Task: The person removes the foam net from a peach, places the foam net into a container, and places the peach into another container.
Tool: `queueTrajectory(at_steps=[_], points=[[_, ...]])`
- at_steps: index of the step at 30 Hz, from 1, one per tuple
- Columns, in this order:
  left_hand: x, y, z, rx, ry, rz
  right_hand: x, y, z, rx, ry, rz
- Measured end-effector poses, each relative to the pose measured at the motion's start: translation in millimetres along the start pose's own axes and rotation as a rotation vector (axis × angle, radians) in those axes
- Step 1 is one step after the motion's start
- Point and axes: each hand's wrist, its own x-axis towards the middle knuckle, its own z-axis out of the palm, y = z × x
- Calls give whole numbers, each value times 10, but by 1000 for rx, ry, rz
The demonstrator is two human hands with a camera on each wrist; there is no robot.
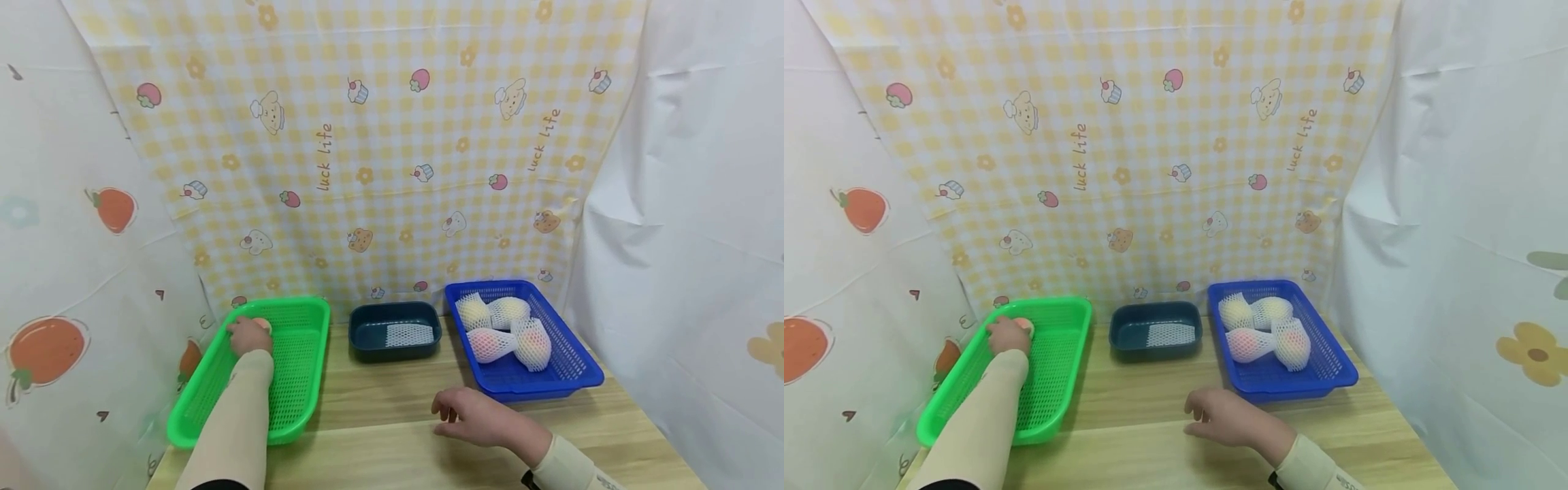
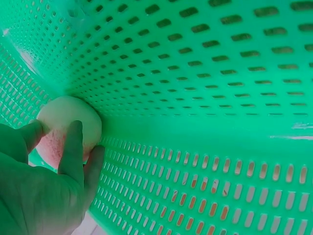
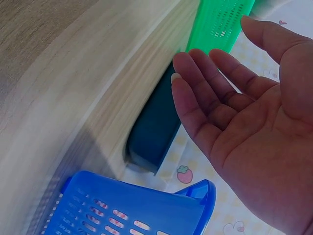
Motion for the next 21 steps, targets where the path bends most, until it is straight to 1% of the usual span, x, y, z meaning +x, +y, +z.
queueTrajectory(at_steps=[3, 6, 8, 11, 13, 16, 19, 21], points=[[3, -17, 0, 0, 9, 14, -5, -3, 12, 1, -2, -9], [9, -13, -13, 11, 5, 34, -11, -12, 17, 3, -4, -13], [13, 7, -39, -1, 8, 32, -15, -26, 9, 7, -5, -10], [-17, 83, -124, -7, 11, 31, -26, -48, -9, 5, -3, -7], [-61, 155, -202, -1, 16, 38, -28, -56, -16, 5, -2, -4], [-164, 274, -341, 24, 18, 89, -22, -57, -12, -1, -6, -1], [-290, 389, -492, 26, 9, 168, -11, -55, -2, -2, -9, -5], [-378, 469, -584, 17, -13, 221, -9, -57, 0, -7, -8, -13]])
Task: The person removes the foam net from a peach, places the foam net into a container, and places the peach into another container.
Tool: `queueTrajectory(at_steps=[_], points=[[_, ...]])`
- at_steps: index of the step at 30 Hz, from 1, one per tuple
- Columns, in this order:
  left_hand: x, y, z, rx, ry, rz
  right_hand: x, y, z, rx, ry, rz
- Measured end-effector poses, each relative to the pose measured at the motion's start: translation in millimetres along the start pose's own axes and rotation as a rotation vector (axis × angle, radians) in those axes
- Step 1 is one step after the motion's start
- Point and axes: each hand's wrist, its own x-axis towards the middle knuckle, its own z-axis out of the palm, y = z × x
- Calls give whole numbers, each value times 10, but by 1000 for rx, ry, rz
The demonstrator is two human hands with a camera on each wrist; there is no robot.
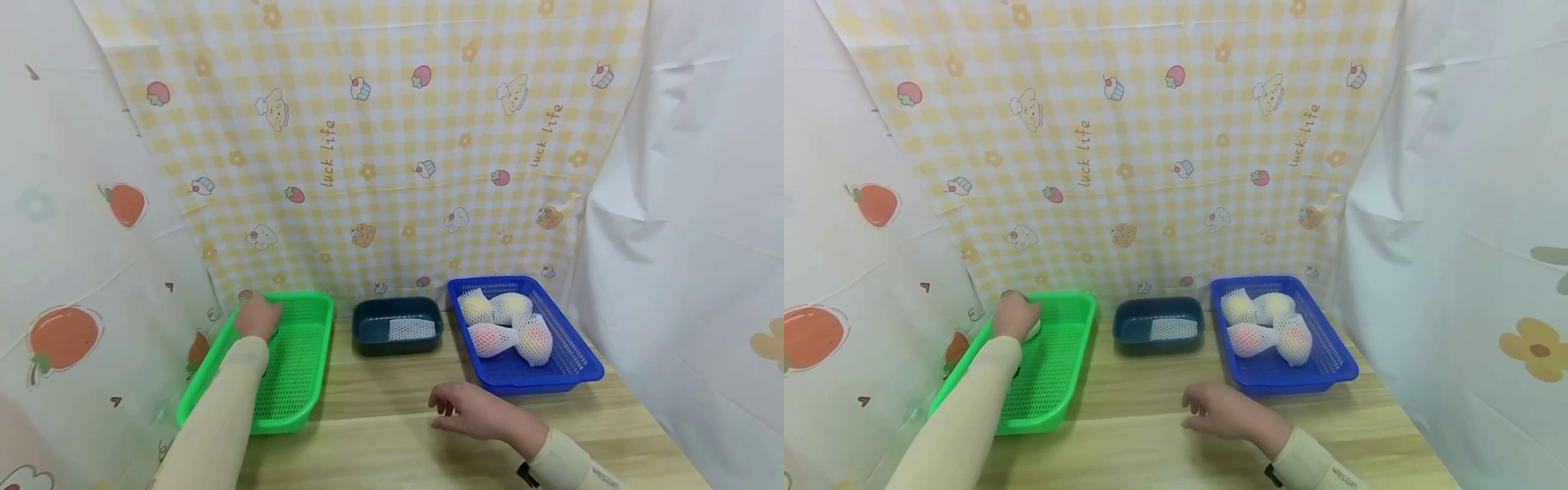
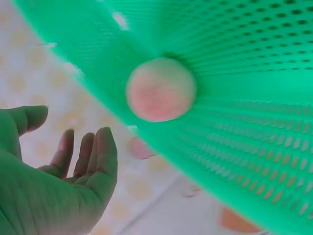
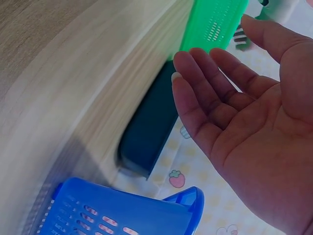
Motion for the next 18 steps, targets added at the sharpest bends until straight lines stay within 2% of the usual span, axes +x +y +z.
queueTrajectory(at_steps=[6, 11, 18], points=[[-251, 255, -163, -13, -68, 132, -1, -32, -11, -15, 13, -26], [-625, 461, -222, -54, -65, 234, -17, -61, -34, -15, 34, -42], [-1139, 716, -223, -194, -138, 321, -11, -53, -62, 0, 44, -36]])
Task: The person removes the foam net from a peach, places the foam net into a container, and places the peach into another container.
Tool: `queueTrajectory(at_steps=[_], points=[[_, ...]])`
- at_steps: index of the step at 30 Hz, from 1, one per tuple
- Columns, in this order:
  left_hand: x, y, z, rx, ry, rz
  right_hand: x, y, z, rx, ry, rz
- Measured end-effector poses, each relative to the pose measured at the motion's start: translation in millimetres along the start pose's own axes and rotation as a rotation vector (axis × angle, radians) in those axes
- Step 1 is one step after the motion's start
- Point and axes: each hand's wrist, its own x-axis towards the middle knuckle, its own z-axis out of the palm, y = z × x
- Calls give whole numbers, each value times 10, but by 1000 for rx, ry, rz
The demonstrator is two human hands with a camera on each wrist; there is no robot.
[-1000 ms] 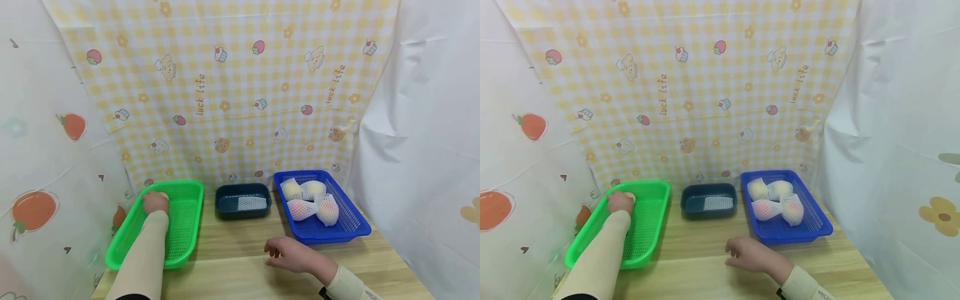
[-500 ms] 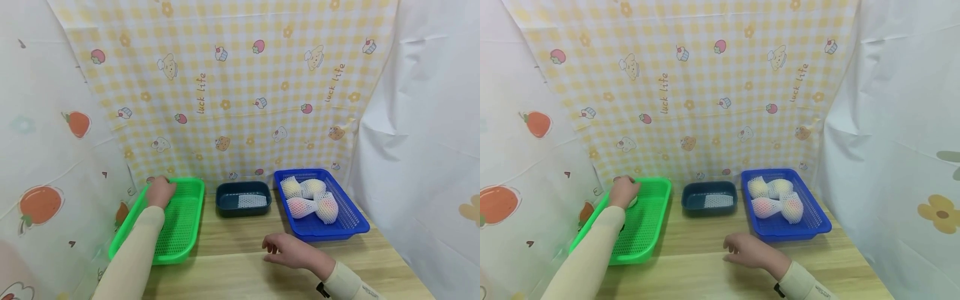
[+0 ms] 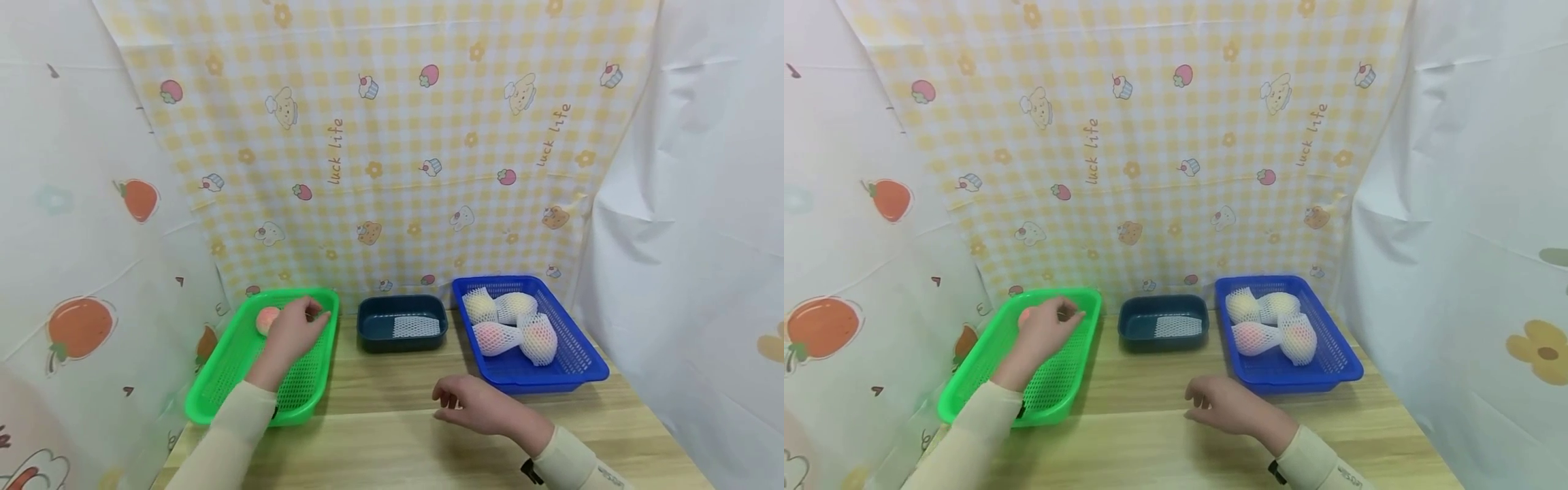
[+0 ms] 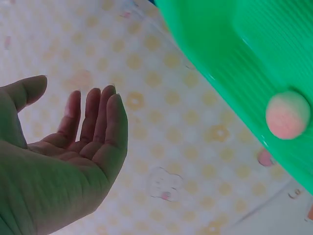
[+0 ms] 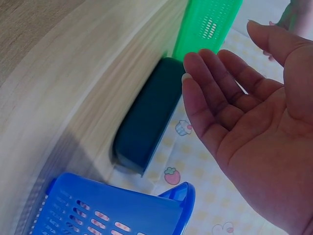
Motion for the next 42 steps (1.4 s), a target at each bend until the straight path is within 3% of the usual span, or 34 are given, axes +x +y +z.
queueTrajectory(at_steps=[8, 12, 16, 27, 35, 42], points=[[-429, 298, 293, -120, 9, 53, -51, 3, -21, 27, 10, 8], [-627, 390, 454, -187, -29, 64, -103, -8, -33, 37, 19, 14], [-734, 415, 565, -241, -63, 75, -141, -7, -42, 34, 30, 15], [-778, 451, 753, -286, -101, 131, -174, 32, -70, 50, 58, 20], [-723, 672, 984, -304, -180, 207, -249, 30, -213, 47, 106, 15], [-659, 892, 1230, -346, -252, 230, -395, 71, -443, 28, 185, 52]])
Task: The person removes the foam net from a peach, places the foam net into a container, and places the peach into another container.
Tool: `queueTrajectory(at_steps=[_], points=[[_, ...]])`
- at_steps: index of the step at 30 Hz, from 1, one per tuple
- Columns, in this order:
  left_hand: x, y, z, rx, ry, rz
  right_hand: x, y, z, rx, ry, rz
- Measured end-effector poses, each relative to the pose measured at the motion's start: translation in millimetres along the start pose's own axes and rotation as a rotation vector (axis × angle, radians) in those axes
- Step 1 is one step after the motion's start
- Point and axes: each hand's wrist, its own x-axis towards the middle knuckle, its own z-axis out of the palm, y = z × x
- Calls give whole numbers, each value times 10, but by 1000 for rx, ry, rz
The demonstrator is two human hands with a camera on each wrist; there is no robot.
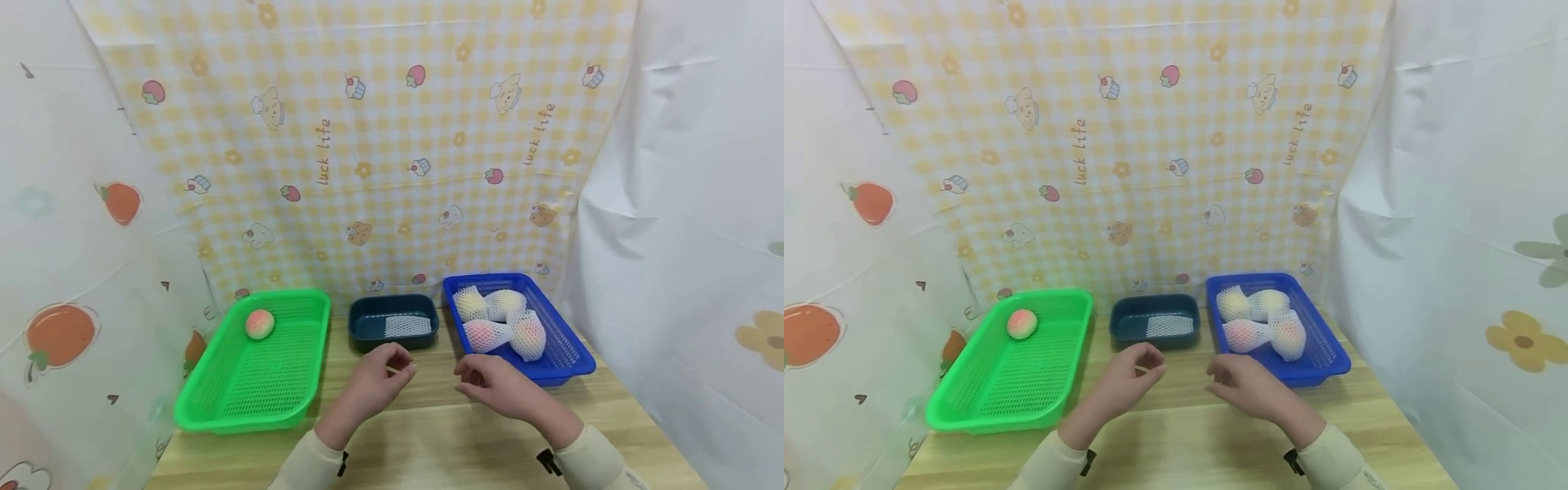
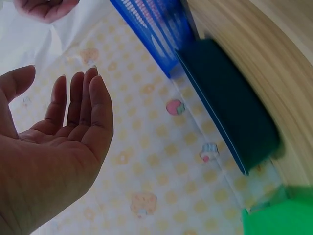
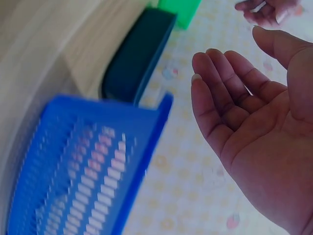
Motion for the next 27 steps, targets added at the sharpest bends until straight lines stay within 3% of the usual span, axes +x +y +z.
queueTrajectory(at_steps=[9, 18, 27], points=[[257, 149, 341, -34, -45, 110, -182, 195, -327, -13, 135, 32], [375, 192, 594, -35, -61, 103, -271, 289, -548, -51, 225, 90], [494, 270, 715, 13, -54, 88, -292, 393, -538, -52, 233, 99]])
